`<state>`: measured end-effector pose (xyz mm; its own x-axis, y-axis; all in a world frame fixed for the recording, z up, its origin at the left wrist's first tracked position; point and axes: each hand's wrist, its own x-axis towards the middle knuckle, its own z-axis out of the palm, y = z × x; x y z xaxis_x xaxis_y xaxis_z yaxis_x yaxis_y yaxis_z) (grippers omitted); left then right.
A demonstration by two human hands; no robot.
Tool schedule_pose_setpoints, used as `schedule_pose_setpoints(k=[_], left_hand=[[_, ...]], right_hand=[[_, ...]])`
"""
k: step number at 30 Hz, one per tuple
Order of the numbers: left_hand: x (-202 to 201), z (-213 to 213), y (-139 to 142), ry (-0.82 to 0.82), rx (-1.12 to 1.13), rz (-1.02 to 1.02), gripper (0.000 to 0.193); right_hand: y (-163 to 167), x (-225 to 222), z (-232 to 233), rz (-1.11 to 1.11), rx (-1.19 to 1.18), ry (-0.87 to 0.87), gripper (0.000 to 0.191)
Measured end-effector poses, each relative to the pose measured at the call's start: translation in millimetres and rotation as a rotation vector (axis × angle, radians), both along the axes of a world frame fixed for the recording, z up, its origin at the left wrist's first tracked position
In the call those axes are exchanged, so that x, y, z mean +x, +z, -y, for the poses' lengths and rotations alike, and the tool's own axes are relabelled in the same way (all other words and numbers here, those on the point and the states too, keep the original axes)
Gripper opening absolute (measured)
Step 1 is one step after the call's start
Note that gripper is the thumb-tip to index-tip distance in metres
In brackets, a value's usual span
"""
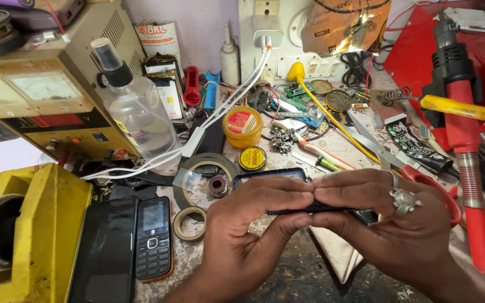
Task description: The person pries open the back cover of a feature phone, removes the battery, and uses a green screwdriver-like tool to work on the phone's internal components. They reassemble the phone, test its flashlight, and power it on to check the screen at the end.
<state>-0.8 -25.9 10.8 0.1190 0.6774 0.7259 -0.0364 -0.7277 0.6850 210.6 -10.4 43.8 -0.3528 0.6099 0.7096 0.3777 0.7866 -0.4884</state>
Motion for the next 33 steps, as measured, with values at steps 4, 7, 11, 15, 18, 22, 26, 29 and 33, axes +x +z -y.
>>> schedule_pose_setpoints(k=[4,7,11,15,18,22,26,29,33], left_hand=[[0.9,2.2,1.3,0.054,0.027,-0.063,0.021],[-3.1,-0.5,4.1,0.018,0.028,-0.068,0.021],[-9.2,-6.3,7.9,-0.067,-0.016,-0.062,0.027],[-11.9,-6.0,8.6,-0.056,-0.012,-0.146,0.033],[-8.1,-3.6,5.6,-0.028,0.024,-0.12,0.032],[-5.3,-2.4,1.1,-0.027,0.034,-0.086,0.029],[-12.8,-4.3,0.4,-0.087,0.002,-0.011,0.027],[-19.0,-6.5,2.7,-0.125,-0.035,0.037,0.024],[-21.1,-8.4,7.3,-0.096,0.036,-0.01,0.041]], right_hand=[[-2.4,-0.3,1.1,0.022,0.049,0.009,0.026],[-1.5,-0.7,1.6,0.019,0.048,0.001,0.03],[2.3,-0.7,0.9,-0.024,-0.006,0.013,0.033],[6.4,0.6,-0.3,0.016,-0.015,0.023,0.032],[5.1,-2.0,1.4,-0.01,0.022,0.06,0.029],[4.2,-2.5,3.2,0.017,0.145,0.03,0.029],[3.6,4.2,-0.1,-0.097,-0.043,0.062,0.041],[-0.8,9.8,-1.7,-0.179,-0.132,0.08,0.04],[-8.6,14.3,-2.0,-0.216,-0.153,0.123,0.037]])
